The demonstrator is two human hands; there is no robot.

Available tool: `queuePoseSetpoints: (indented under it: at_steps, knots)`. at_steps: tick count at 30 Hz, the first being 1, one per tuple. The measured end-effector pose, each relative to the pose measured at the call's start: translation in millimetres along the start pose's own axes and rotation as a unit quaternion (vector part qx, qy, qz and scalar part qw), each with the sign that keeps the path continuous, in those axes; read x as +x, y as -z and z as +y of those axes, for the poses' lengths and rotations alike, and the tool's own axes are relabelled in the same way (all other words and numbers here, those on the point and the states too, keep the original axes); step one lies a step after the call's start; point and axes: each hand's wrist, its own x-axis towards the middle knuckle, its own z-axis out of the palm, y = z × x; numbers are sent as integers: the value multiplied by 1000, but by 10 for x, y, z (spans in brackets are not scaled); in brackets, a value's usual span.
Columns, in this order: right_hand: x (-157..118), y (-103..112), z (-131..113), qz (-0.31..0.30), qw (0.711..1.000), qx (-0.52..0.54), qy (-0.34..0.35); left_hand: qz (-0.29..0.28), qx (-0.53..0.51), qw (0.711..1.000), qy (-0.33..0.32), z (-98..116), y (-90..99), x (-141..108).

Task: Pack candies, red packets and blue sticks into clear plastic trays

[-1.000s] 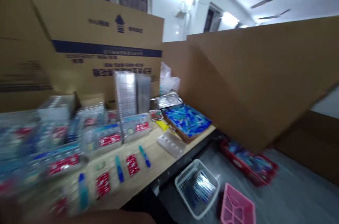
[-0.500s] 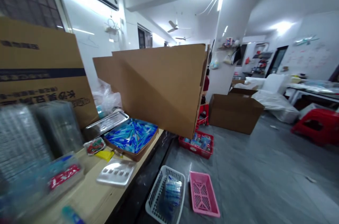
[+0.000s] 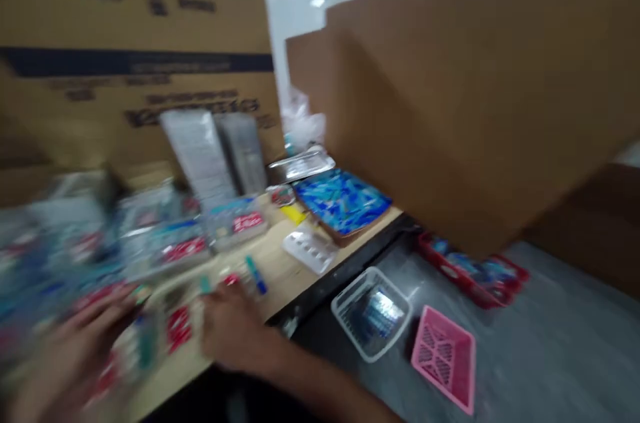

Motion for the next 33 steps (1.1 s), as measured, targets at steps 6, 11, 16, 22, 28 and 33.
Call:
queuePoseSetpoints:
  at_steps: [6, 11, 16, 22, 28, 33]
  knots:
    - [-615, -6, 595, 61, 997, -26, -45, 13, -81, 996, -37, -401, 214, 200]
    - [-653, -149, 603, 31, 994, -98, 32, -101, -79, 990, -55, -513, -294, 245]
    - [-527, -359, 627, -40, 985, -154, 71, -138, 10, 987, -83, -669, -777, 486]
    - [-571, -413, 687, -92, 982, -158, 44, -114, 234, 951, -166, -766, -1049, 626]
    - [-607, -412, 678, -90, 982, -161, 38, -133, 310, 919, -206, -788, -1077, 604]
    - [-649, -429, 695, -94, 981, -167, 37, -146, 400, 878, -218, -753, -1107, 505]
